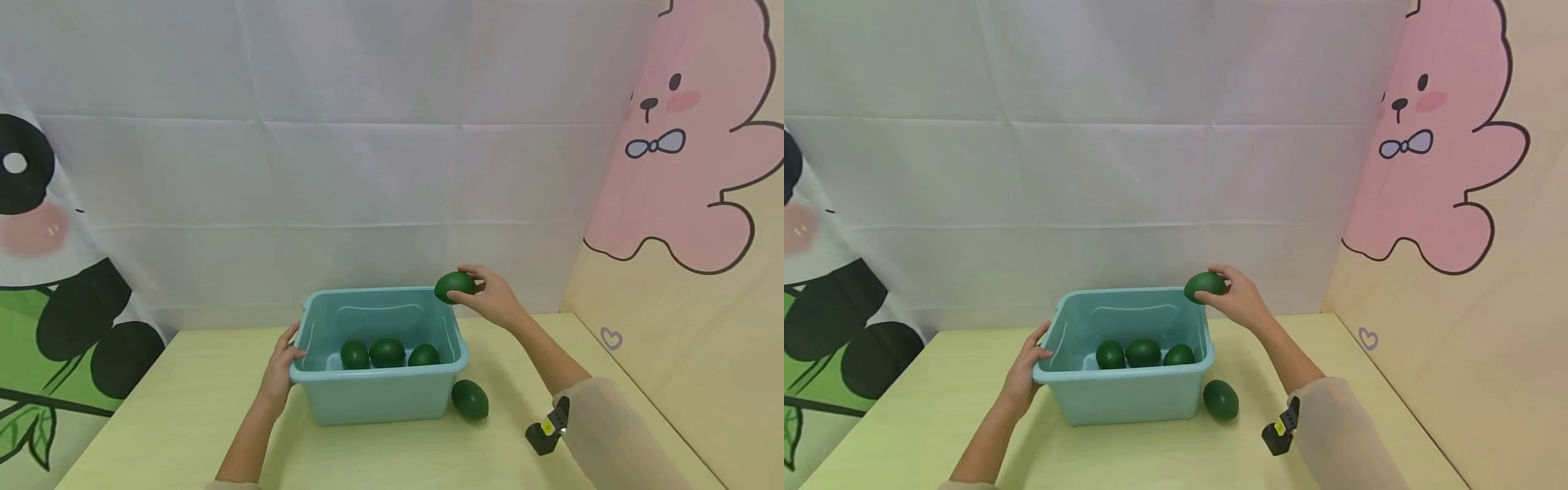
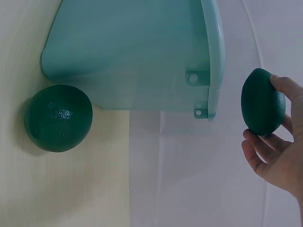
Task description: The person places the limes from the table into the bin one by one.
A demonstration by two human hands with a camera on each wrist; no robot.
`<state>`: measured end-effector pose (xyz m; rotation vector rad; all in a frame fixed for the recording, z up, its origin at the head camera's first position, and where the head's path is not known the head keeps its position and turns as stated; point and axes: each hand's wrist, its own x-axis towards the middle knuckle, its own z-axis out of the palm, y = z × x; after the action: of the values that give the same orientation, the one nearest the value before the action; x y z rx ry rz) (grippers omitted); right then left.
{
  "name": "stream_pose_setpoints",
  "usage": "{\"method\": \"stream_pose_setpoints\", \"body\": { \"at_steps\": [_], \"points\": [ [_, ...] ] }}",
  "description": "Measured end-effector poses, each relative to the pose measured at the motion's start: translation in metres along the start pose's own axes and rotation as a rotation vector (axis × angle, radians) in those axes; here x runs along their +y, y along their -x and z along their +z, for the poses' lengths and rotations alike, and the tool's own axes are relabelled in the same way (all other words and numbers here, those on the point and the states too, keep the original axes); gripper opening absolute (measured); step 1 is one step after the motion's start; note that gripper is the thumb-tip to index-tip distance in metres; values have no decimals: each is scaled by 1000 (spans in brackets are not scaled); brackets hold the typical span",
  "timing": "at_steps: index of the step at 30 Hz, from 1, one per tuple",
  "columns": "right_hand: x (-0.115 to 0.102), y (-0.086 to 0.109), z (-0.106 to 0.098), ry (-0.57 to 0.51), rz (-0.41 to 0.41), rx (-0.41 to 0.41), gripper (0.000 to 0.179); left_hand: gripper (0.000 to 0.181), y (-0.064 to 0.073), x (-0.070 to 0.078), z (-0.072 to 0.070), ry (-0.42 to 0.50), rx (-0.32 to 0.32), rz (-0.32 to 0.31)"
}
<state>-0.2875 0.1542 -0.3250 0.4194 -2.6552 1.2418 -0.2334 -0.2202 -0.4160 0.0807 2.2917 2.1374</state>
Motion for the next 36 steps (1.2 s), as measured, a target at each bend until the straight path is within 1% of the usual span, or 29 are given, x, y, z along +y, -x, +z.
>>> {"method": "stream_pose_setpoints", "body": {
  "at_steps": [13, 20, 36],
  "points": [
    [-5, -1, 8, -13, -26, -7, 63, 66, 0, 0, 2, -2, 3, 3],
    [-7, -2, 14, -17, -13, -15, 63, 65, 0, -1, 3, 1, 4, 7],
    [-13, -5, 32, -37, -25, -40, 62, 65, 1, -1, 3, 4, 3, 6]
  ]
}}
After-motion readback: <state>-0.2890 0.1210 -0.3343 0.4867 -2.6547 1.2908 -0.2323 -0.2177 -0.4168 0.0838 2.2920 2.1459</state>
